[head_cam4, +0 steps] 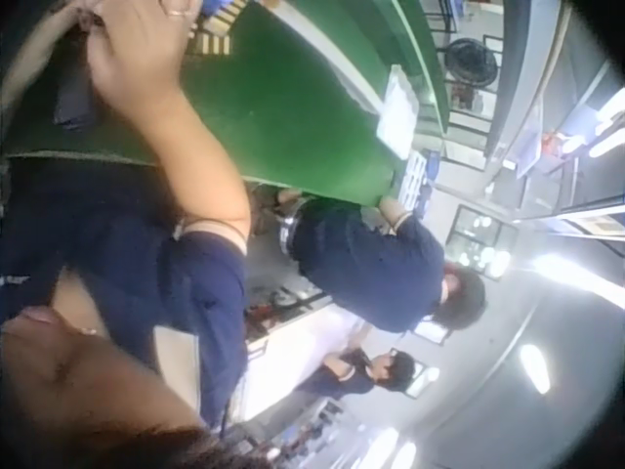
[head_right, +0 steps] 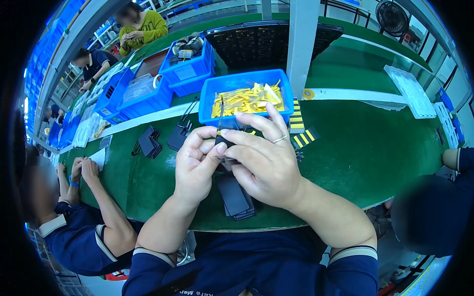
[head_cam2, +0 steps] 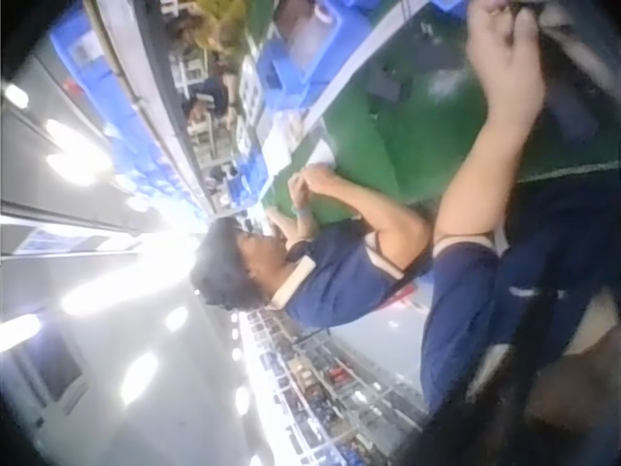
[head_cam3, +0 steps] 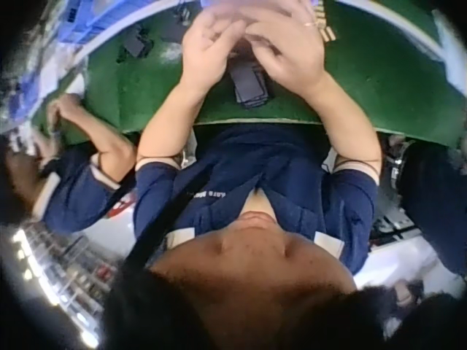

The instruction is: The person assembles small electronic components by hand at a factory workstation. They pick up a black rectangular device and a yellow strip, then insert the strip into the device. This process is repeated continuously, with finished units stacked on the table.

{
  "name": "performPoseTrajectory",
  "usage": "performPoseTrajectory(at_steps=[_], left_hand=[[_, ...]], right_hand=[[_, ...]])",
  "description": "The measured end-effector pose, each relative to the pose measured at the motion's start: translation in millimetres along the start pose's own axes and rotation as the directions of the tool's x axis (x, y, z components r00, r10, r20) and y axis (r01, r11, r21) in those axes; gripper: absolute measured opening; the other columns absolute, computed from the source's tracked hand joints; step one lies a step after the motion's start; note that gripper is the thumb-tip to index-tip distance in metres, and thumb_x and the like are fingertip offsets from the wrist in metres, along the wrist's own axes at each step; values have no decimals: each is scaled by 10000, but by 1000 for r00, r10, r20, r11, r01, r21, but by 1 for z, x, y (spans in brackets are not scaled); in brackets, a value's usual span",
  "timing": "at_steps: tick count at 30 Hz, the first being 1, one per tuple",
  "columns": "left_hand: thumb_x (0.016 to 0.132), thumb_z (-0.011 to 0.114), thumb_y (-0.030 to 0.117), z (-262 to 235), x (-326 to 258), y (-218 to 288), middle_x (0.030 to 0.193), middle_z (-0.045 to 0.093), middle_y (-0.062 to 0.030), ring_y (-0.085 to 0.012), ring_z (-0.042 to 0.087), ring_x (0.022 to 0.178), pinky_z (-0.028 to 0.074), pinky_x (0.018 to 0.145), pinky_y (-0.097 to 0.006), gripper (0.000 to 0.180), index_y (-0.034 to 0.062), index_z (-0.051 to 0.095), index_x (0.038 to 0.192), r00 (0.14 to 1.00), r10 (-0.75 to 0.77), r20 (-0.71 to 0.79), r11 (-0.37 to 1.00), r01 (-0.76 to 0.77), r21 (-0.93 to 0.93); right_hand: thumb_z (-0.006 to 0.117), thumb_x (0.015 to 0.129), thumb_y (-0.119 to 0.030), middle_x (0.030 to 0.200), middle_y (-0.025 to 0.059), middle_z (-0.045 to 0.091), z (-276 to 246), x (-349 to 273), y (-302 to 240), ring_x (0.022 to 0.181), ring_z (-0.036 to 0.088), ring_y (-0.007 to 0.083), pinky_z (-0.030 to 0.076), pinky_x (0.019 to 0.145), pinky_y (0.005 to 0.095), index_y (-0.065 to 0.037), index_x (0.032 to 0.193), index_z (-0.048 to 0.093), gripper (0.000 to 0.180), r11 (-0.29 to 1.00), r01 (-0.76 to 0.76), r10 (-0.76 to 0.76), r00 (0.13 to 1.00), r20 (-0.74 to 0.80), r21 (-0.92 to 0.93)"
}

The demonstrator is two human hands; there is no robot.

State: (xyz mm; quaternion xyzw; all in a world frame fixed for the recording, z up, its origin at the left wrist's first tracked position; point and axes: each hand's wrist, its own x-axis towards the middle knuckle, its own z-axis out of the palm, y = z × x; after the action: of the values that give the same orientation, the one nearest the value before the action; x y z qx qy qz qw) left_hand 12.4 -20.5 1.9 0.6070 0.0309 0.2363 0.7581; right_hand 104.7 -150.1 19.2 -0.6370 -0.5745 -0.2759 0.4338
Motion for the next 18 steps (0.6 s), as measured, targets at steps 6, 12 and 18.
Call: performPoseTrajectory(at_steps=[6,12,18], left_hand=[[852,610,42,-4,-2,-6,882,668,-128,-160,658,775,508,656,-273,294,-5,478,1110,967,244,79,824,-249,508],[821,603,5,0,-1,6,883,678,-142,-266,676,803,515,677,-317,365,20,460,1156,902,360,237,636,-423,645],[821,595,2,-1,-1,4,891,683,-141,-271,675,809,512,693,-317,379,26,454,1172,910,335,246,664,-413,624]], right_hand=[[720,637,1,887,26,667,-1,0,3,992,586,265,324,1007,543,-92,786,623,200,998,-70,70,997,-42,1],[729,629,1,822,27,643,-6,2,7,949,598,249,337,1008,518,-93,785,636,204,985,-105,102,994,32,137],[731,624,-5,816,35,639,-3,0,6,917,605,245,345,1004,502,-96,783,640,205,983,-82,85,996,-11,162]])
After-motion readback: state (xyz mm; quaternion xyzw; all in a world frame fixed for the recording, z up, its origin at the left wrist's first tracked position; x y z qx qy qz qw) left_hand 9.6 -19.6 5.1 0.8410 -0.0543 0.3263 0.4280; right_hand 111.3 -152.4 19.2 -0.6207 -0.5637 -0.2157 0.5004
